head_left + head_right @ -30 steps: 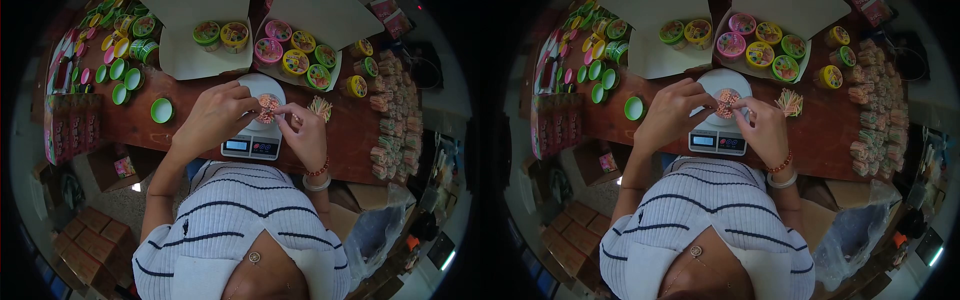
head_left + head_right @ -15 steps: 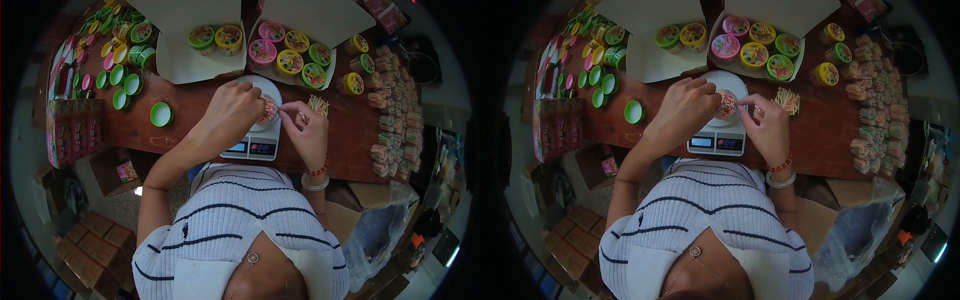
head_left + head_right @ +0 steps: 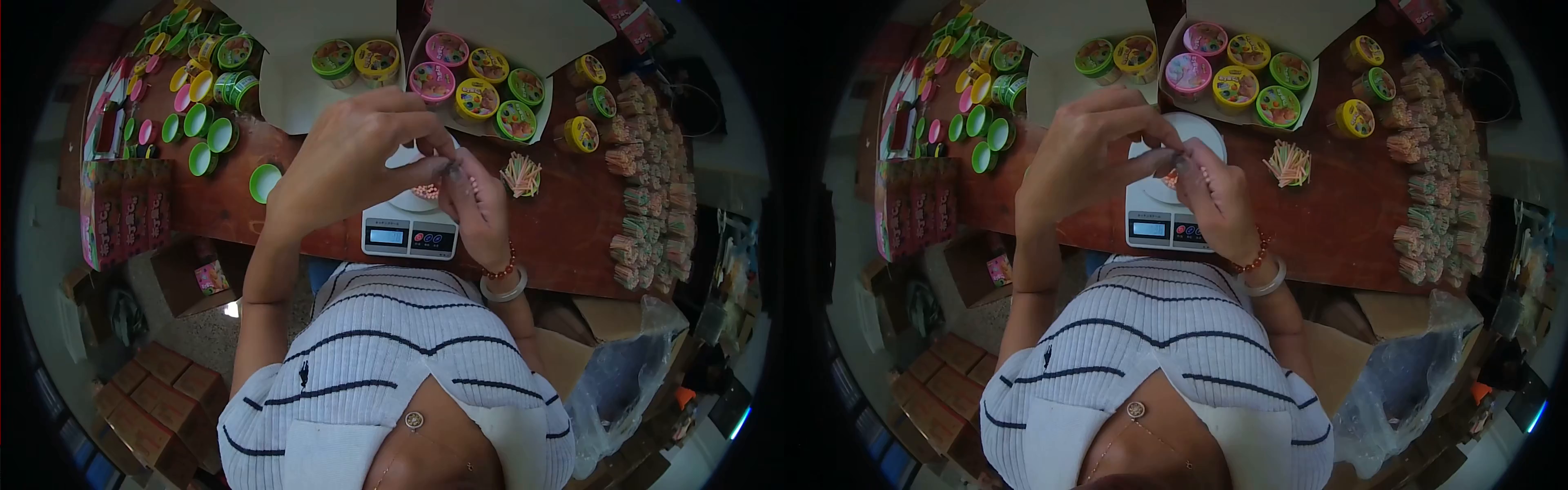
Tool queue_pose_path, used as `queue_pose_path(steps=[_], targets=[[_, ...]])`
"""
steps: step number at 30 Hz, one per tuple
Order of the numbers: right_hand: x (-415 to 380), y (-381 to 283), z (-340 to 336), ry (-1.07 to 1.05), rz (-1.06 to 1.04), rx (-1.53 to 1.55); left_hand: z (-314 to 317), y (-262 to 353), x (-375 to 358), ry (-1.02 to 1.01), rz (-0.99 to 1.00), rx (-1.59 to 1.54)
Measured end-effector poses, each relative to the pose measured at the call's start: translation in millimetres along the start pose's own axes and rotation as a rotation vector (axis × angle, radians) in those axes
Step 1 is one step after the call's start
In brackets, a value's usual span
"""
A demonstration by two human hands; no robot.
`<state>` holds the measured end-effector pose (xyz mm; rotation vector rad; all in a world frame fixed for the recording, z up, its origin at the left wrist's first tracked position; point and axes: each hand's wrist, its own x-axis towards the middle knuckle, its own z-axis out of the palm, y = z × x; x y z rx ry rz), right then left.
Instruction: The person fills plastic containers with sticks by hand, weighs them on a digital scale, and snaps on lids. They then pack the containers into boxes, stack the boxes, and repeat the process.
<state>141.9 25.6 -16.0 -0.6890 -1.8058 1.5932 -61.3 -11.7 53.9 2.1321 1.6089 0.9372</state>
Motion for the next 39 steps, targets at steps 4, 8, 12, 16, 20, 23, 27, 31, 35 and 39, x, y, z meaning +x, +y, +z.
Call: queue_pose_path(steps=[4, 8, 12, 16, 20, 23, 27, 31, 35, 39], targets=[[-16, 6, -20, 0.204, 0.138, 0.626, -14, -23, -36, 0.245, -0.115, 0.005], [-39, 28, -53, 0.637, 0.333, 0.911, -41, -51, -108, 0.224, -0.522, 0.105], [-65, 57, -70, 0.400, 0.240, 0.969, -20, -87, -176, 0.200, -0.652, 0.299], [-56, 51, -39, 0.365, 0.281, 0.515, 16, -100, -199, 0.256, -0.680, 0.225], [-34, 48, -12, 0.309, 0.208, -0.080, 38, -119, -212, 0.417, -0.665, 0.196], [-24, 55, -5, 0.196, 0.201, -0.355, 37, -102, -199, 0.473, -0.680, 0.126], [-14, 73, 5, 0.176, 0.003, -0.443, 34, -64, -152, 0.373, -0.524, 0.028], [-19, 42, 7, 0.141, 0.057, -0.174, 33, -51, -118, 0.242, -0.438, -0.282], [-19, 37, 7, -0.016, 0.124, 0.276, 36, -58, -83, 0.142, -0.283, -0.584], [-13, 46, 8, -0.006, -0.012, 0.187, 52, -37, -49, 0.184, -0.135, -0.698]])
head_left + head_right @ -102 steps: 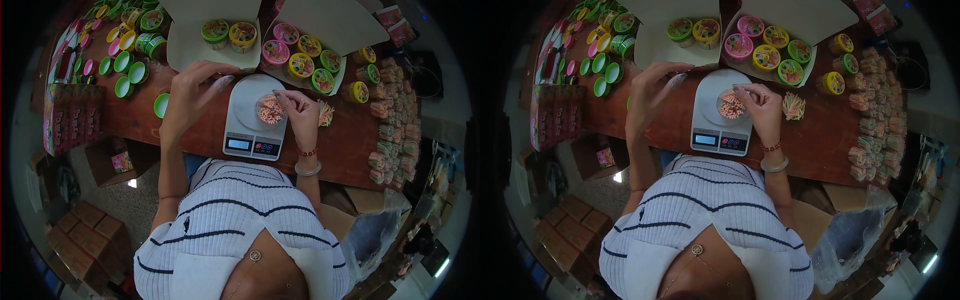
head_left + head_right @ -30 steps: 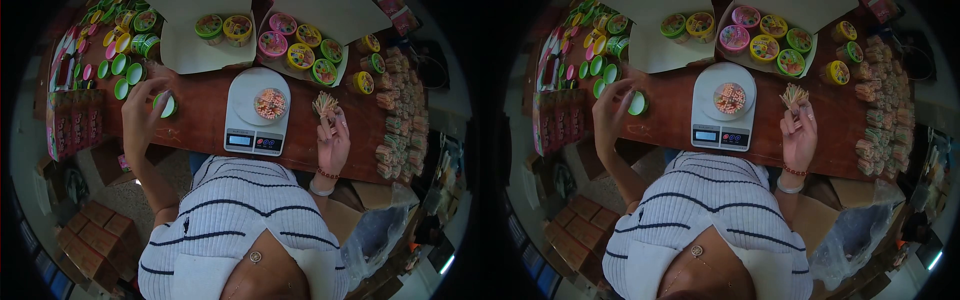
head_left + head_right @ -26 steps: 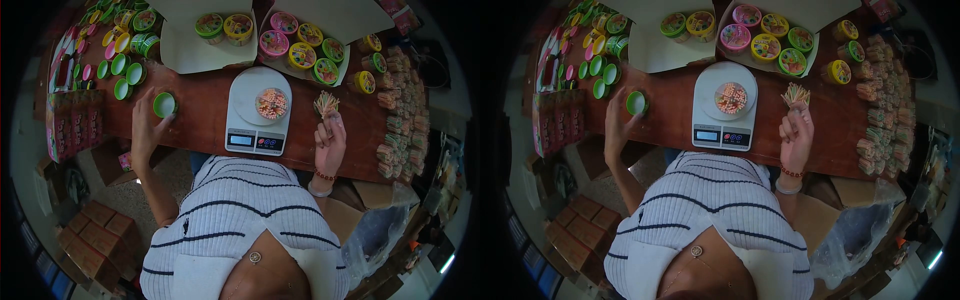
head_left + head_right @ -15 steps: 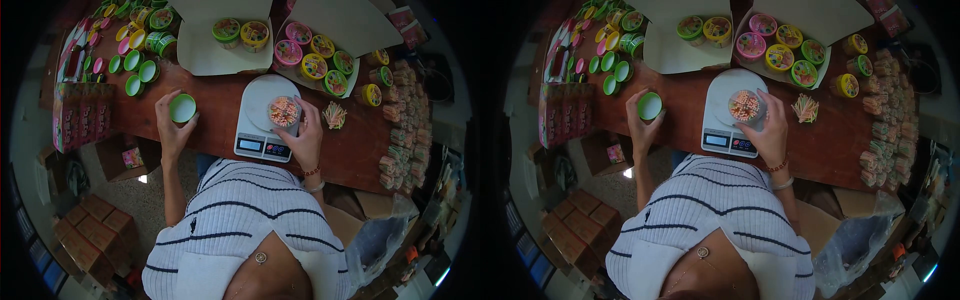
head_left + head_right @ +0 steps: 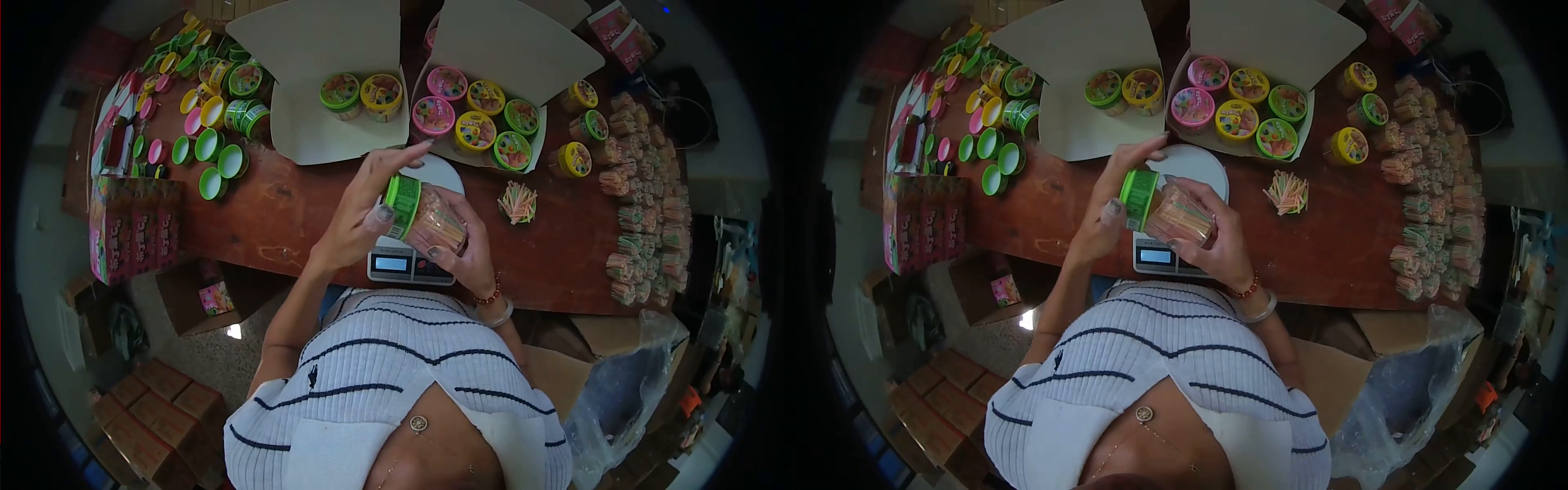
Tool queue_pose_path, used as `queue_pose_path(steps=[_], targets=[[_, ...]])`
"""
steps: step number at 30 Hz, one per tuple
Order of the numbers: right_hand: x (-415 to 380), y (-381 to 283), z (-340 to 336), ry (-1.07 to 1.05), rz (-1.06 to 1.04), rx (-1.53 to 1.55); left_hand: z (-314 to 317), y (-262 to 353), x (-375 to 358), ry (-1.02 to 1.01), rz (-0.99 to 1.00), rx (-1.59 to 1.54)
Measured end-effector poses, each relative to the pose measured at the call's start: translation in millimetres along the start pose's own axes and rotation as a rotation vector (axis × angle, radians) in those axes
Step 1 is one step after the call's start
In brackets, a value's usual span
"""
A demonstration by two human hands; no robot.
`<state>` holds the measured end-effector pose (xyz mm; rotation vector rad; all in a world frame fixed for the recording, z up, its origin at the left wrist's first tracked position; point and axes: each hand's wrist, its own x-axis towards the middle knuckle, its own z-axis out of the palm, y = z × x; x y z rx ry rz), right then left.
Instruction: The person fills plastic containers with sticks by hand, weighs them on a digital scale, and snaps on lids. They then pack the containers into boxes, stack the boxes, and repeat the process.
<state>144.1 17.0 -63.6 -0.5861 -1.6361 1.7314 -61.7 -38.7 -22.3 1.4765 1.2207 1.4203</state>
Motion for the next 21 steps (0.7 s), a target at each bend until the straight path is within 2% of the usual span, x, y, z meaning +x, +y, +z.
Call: queue_pose_path(steps=[2, 5, 7, 8, 10, 11, 13, 14, 15, 17, 18, 19, 21], targets=[[-2, -7, 0, 0.053, 0.001, 0.041, 7, 1, 1, 0.011, 0.002, -0.034], [1, -24, -5, 0.120, 0.102, -0.050, 2, 9, 7, -0.031, -0.093, 0.139], [4, -34, -9, 0.088, -0.136, -0.652, 1, 16, 11, -0.105, -0.250, 0.287], [3, -31, -10, 0.089, -0.140, -0.649, 4, 15, 10, -0.106, -0.249, 0.292], [3, -18, -13, 0.075, -0.040, -0.383, 13, 7, 13, 0.024, -0.005, 0.338], [0, -10, -13, 0.084, -0.048, -0.387, 13, 3, 14, 0.023, 0.081, 0.345], [-7, 9, -9, 0.139, 0.260, 0.211, 6, -5, 14, -0.075, 0.266, 0.347], [-8, 17, -3, 0.163, 0.608, 0.549, 10, -4, 10, -0.092, 0.358, 0.475], [-10, 14, -1, 0.181, 0.599, 0.560, 9, -5, 11, -0.114, 0.362, 0.471], [-8, 6, -8, -0.009, 0.396, 0.732, 10, -7, 17, -0.025, 0.365, 0.506], [-13, 13, -14, -0.064, 0.297, 0.795, 13, -2, 16, 0.056, 0.216, 0.421], [-3, 12, -1, -0.071, 0.290, 0.796, 11, -5, 18, 0.057, 0.223, 0.429], [17, 6, 35, 0.434, -0.347, -0.222, 10, -15, 18, 0.123, 0.161, 0.249]])
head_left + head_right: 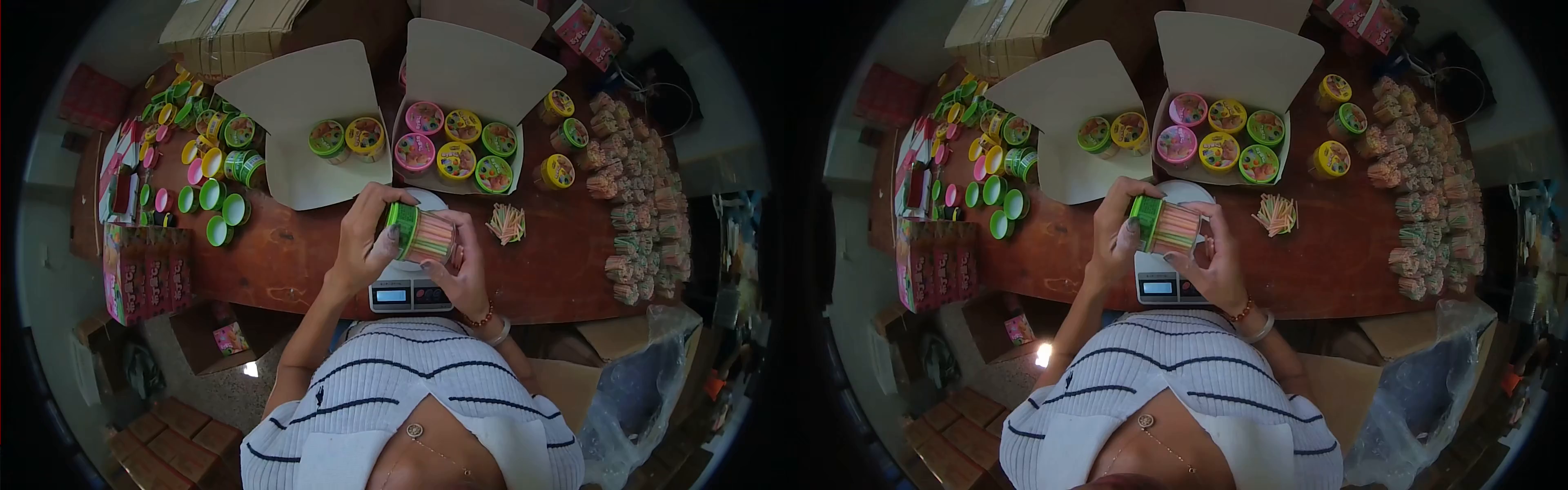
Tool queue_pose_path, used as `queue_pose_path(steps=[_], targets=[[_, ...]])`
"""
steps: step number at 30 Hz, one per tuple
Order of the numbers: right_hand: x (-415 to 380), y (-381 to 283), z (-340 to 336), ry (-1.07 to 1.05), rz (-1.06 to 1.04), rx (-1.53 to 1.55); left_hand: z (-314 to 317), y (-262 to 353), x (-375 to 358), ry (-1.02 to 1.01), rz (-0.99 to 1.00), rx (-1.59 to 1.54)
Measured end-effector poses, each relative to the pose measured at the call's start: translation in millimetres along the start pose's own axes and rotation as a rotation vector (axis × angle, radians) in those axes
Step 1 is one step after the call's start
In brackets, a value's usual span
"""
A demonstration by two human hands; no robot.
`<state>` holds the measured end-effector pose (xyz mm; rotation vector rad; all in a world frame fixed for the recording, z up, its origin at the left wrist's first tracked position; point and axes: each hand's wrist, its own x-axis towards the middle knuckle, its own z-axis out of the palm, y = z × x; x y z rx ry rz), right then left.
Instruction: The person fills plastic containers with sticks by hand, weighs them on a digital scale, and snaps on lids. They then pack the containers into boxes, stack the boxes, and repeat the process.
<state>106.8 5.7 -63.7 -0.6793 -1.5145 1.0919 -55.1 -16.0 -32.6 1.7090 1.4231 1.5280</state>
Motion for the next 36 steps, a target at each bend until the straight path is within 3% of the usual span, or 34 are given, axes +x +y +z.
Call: queue_pose_path(steps=[1, 2, 4, 5, 6, 7, 8, 10, 11, 13, 14, 16, 18, 20, 21, 23, 24, 26, 27, 28, 30, 31, 33, 34, 35, 36], targets=[[6, -7, -25, -0.249, 0.243, 0.097, 0, 3, 2, 0.009, 0.070, 0.059], [3, 13, -40, -0.243, 0.244, 0.094, -1, 9, 3, -0.055, 0.166, 0.157], [-6, 68, -59, -0.684, 1.024, 1.498, -5, 27, 9, -0.166, 0.259, 0.261], [-1, 62, -66, -0.703, 1.015, 1.415, -6, 26, 11, -0.127, 0.213, 0.205], [8, 22, -53, -0.506, 0.747, 0.908, -7, 23, 13, -0.084, 0.169, 0.149], [13, -20, -32, -0.296, 0.466, 0.408, -7, 23, 12, -0.045, -0.013, 0.060], [10, -30, -20, -0.224, 0.335, 0.210, -5, 24, 9, -0.005, -0.084, -0.005], [9, -19, -12, -0.202, 0.313, 0.220, -1, 24, 7, 0.026, -0.142, -0.019], [22, -20, -37, -0.413, 0.959, 0.442, -4, 29, 8, -0.030, -0.052, 0.108], [22, -10, -35, -0.352, 1.078, 0.782, -3, 39, 12, -0.087, 0.099, 0.285], [-4, 21, -35, -0.337, 1.047, 0.611, -3, 35, 12, -0.066, 0.048, 0.238], [3, -17, 2, -0.010, 0.166, 0.102, 2, 20, 9, 0.010, -0.130, -0.006], [11, -19, 1, 0.063, 0.080, -0.021, 10, 23, 11, 0.002, -0.057, 0.051], [13, -2, -7, -0.094, 0.456, 0.504, 12, 27, 19, 0.001, 0.137, 0.279], [23, -10, -21, -0.261, 0.959, 0.674, 8, 34, 23, -0.083, 0.207, 0.371], [16, 14, -25, -0.550, 1.185, 0.936, -3, 43, 32, -0.246, 0.421, 0.538], [26, 4, -31, -0.689, 1.217, 0.921, -6, 48, 38, -0.259, 0.433, 0.520], [32, -3, -33, -0.687, 1.252, 0.790, -9, 54, 47, -0.476, 0.562, 0.536], [32, -4, -36, -0.711, 1.293, 0.655, -12, 48, 50, -0.516, 0.530, 0.492], [28, 13, -50, -0.762, 1.146, 0.503, -16, 43, 50, -0.502, 0.456, 0.532], [8, 41, -75, 0.002, 0.210, -0.142, -32, 32, 46, -0.396, 0.379, 0.650], [19, -4, -121, 0.189, 0.395, -0.299, -46, 21, 44, -0.266, 0.313, 0.661], [5, -28, -209, 0.680, 0.381, -0.835, -81, -1, 39, -0.080, 0.211, 0.688], [-11, -26, -253, 0.904, 0.421, -0.937, -93, -15, 39, -0.023, 0.113, 0.737], [-25, -4, -303, 1.021, 0.026, -0.948, -104, -25, 31, 0.042, 0.005, 0.796], [-57, 3, -351, 1.070, 0.315, -1.181, -107, -29, 30, 0.028, -0.018, 0.881]])
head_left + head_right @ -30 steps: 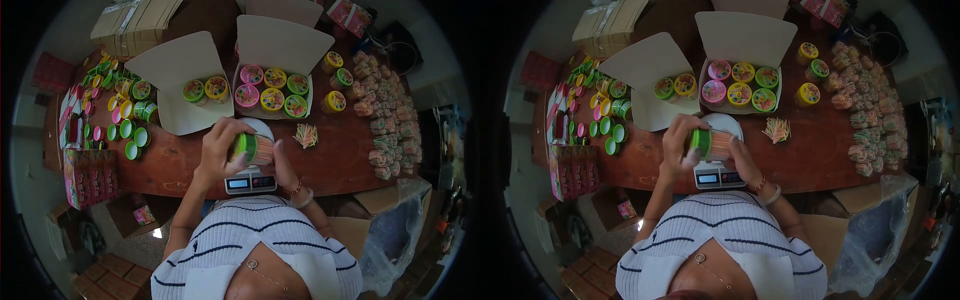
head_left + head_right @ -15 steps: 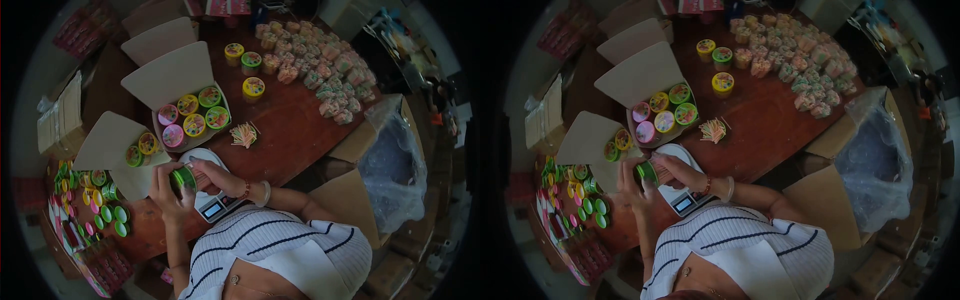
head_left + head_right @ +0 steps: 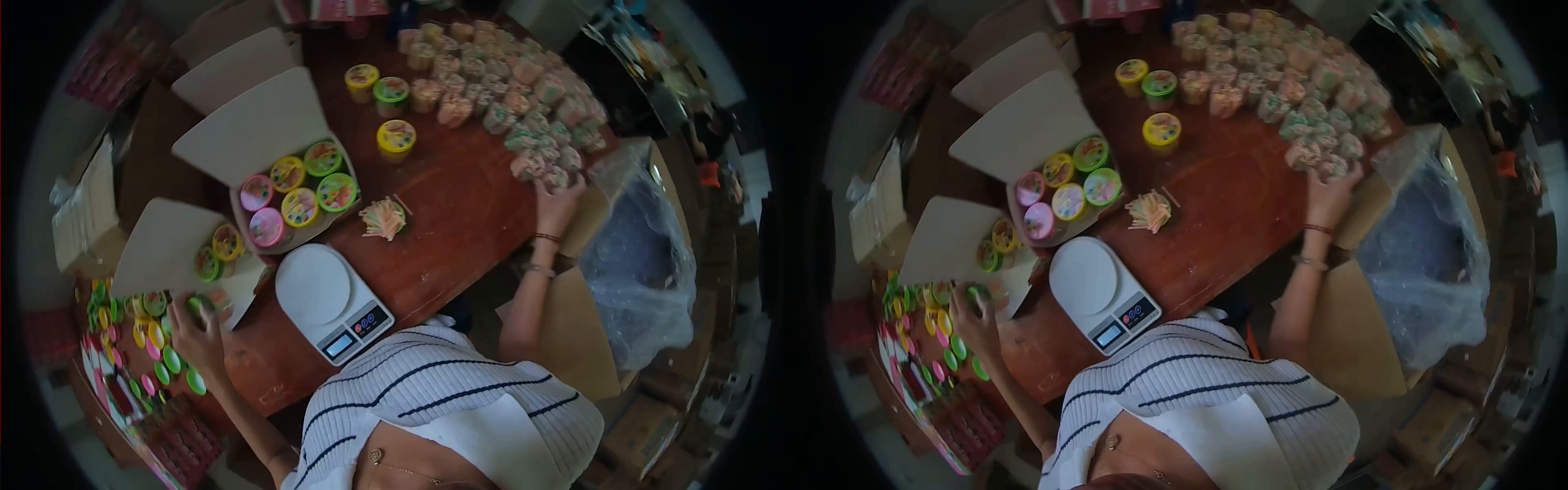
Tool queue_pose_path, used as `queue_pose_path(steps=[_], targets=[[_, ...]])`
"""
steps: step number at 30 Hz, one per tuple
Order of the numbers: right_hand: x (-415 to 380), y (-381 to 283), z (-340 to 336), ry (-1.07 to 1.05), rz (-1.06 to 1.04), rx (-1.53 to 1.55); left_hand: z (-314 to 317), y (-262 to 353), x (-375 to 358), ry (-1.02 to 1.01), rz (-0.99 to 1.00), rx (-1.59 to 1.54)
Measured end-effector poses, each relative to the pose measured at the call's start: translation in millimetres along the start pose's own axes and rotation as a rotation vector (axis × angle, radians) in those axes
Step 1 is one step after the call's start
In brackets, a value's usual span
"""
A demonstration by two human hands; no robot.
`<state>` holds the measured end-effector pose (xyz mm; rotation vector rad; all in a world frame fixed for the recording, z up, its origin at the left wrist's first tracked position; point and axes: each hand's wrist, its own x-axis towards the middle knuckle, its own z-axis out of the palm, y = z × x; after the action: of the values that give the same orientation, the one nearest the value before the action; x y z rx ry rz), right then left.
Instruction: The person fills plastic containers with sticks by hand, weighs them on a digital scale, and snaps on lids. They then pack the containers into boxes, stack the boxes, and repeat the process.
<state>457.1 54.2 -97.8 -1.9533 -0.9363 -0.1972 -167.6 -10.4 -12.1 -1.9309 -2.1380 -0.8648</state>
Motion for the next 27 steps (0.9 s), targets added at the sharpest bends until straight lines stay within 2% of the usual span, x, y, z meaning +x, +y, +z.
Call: queue_pose_path(steps=[1, 2, 3, 4, 5, 6, 7, 8, 9, 11, 13, 15, 16, 17, 18, 19, 21, 22, 23, 24, 25, 27], targets=[[17, 26, -8, -0.018, -0.041, -0.329, 6, -3, 0, -0.016, 0.009, 0.039], [45, 138, 17, -0.044, -0.122, -0.108, 14, -8, 0, -0.027, 0.002, 0.092], [56, 144, 21, -0.119, 0.005, 0.072, 25, -13, 0, -0.053, -0.010, 0.125], [67, 142, 21, -0.146, -0.110, -0.106, 31, -11, 0, -0.081, -0.011, 0.096], [65, 138, 20, -0.080, -0.054, -0.209, 39, -10, 0, -0.140, -0.039, 0.147], [70, 166, 24, -0.001, -0.095, -0.191, 48, -8, -1, -0.151, -0.058, 0.114], [66, 159, 17, 0.033, -0.079, -0.302, 49, 0, 0, -0.153, -0.072, 0.096], [63, 145, 7, 0.034, -0.015, -0.472, 50, 7, 0, -0.155, -0.081, 0.066], [49, 113, -10, 0.001, -0.054, -0.275, 51, 6, -3, -0.128, -0.070, 0.040], [26, 49, -37, 0.006, -0.215, -0.232, 31, 13, -11, -0.130, -0.128, -0.051], [-5, -11, -45, -0.278, -0.325, 0.287, 11, -3, -25, 0.049, -0.285, -0.103], [-63, -94, -46, -0.723, -0.025, 0.701, -10, -31, -39, 0.363, -0.435, -0.006], [-90, -128, -37, -0.896, -0.080, 0.713, -15, -60, -51, 0.510, -0.482, 0.034], [-114, -160, -27, -1.062, -0.139, 0.721, -20, -85, -63, 0.537, -0.567, 0.062], [-141, -185, -20, -1.214, -0.088, 0.741, -23, -109, -73, 0.566, -0.648, 0.087], [-164, -203, -9, -1.365, -0.036, 0.759, -23, -132, -79, 0.571, -0.645, 0.087], [-201, -210, 27, -1.466, -0.289, 0.648, -22, -175, -84, 0.544, -0.550, 0.192], [-210, -222, 31, -1.467, -0.295, 0.649, -22, -197, -81, 0.469, -0.567, 0.088], [-219, -233, 34, -1.411, -0.448, 0.539, -17, -216, -75, 0.475, -0.571, 0.088], [-223, -239, 36, -1.345, -0.596, 0.428, -11, -234, -68, 0.386, -0.493, 0.180], [-225, -239, 39, -1.322, -0.622, 0.505, -8, -250, -60, 0.294, -0.414, 0.269], [-219, -241, 29, -1.313, -0.505, 0.514, 1, -275, -47, 0.128, -0.386, 0.295]])
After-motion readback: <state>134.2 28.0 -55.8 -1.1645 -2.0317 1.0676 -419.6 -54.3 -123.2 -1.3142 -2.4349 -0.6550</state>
